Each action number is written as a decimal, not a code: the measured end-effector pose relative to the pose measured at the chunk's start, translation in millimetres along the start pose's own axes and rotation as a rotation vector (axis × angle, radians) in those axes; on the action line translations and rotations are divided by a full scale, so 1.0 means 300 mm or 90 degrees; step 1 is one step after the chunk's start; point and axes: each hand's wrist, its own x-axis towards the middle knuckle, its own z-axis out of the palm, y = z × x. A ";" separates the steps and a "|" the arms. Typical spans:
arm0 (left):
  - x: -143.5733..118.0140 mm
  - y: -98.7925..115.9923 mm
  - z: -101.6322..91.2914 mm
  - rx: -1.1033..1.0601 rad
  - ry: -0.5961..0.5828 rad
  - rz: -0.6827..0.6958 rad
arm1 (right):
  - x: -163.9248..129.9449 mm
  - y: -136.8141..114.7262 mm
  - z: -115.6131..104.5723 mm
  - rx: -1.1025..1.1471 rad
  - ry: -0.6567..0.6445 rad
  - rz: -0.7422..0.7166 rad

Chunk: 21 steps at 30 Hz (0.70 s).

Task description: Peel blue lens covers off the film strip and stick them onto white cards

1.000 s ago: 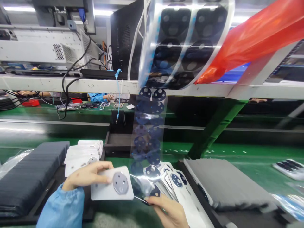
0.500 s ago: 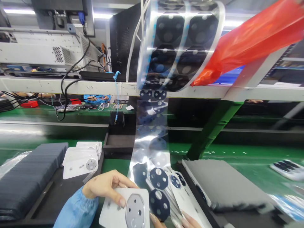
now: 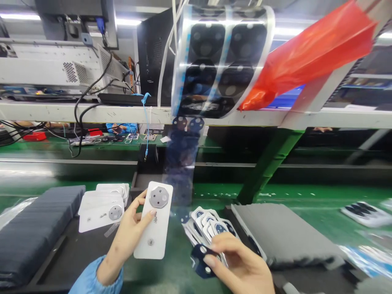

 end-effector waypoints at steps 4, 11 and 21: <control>-0.064 0.013 0.052 -0.024 0.025 0.046 | 0.073 -0.002 0.069 0.039 -0.036 0.057; -0.143 0.005 0.087 -0.082 -0.015 0.016 | 0.130 0.020 0.135 0.039 -0.105 0.058; -0.167 -0.031 0.119 0.138 0.036 0.132 | 0.112 0.017 0.165 -0.037 -0.050 -0.046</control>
